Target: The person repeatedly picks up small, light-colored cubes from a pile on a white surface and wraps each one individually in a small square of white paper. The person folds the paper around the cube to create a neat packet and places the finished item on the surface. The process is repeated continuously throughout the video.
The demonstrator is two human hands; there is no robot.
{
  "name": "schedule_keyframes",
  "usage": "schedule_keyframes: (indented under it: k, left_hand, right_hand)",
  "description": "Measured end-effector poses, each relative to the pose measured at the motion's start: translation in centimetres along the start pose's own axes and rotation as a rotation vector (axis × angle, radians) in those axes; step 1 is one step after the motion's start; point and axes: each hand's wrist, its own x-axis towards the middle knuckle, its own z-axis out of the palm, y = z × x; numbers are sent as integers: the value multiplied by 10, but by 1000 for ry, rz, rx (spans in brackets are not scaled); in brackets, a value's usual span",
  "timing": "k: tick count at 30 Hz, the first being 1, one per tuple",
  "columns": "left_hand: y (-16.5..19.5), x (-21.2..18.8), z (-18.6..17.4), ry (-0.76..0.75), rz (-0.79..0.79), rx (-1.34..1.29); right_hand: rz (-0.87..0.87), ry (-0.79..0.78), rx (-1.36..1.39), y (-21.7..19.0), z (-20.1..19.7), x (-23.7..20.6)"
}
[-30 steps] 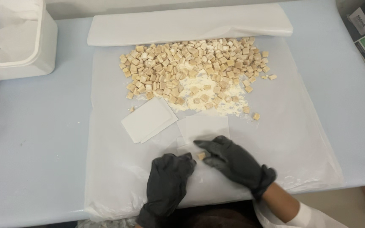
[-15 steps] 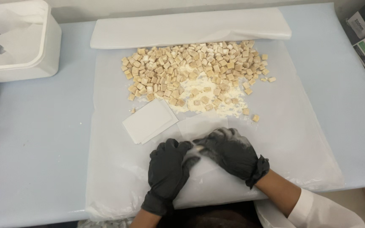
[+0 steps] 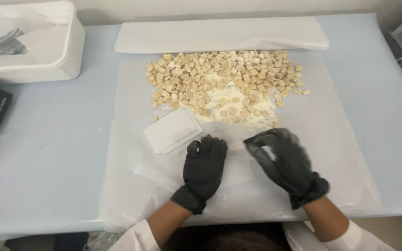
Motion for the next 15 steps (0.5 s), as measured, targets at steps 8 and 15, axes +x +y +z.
schedule_keyframes:
  k: [8, 15]
  left_hand:
    - [-9, -21, -53, 383, 285, -151]
    - [-14, -31, -89, -125, -375, -1551]
  right_hand:
    - [129, -848, 1147, 19, -4, -21]
    - [-558, 205, -30, -19, -6, -56]
